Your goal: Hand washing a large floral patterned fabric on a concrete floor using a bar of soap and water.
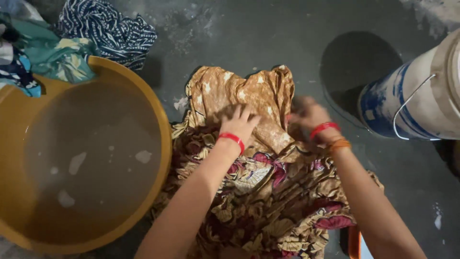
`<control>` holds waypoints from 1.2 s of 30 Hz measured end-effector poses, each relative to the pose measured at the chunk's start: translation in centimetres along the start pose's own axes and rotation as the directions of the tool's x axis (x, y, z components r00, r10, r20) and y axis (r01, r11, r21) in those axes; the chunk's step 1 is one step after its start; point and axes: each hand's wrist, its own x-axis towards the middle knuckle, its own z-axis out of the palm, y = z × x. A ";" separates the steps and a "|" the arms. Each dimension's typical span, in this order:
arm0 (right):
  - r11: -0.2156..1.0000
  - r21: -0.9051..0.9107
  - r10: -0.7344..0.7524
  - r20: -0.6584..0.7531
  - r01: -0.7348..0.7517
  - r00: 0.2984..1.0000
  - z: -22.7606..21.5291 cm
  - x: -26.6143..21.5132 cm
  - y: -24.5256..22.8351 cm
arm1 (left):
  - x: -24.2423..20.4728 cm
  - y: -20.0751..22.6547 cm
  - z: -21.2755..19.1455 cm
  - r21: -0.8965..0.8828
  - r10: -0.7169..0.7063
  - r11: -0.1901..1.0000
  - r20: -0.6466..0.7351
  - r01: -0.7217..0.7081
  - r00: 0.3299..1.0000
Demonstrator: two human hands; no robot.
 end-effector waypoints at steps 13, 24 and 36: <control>0.797 -0.591 -0.298 -0.565 -0.125 0.770 -4.6 8.6 4.5 | -6.7 -2.3 3.5 0.011 -0.160 0.987 0.120 0.159 0.980; 0.676 -0.406 -0.625 0.126 0.615 0.770 7.4 -6.8 -12.5 | -9.9 -2.5 5.7 0.004 -0.144 0.989 0.199 0.146 0.969; 0.864 -0.461 -0.111 0.218 0.203 0.970 5.9 -7.4 -12.3 | -9.4 -1.4 4.5 0.083 -0.113 0.991 0.111 0.104 0.987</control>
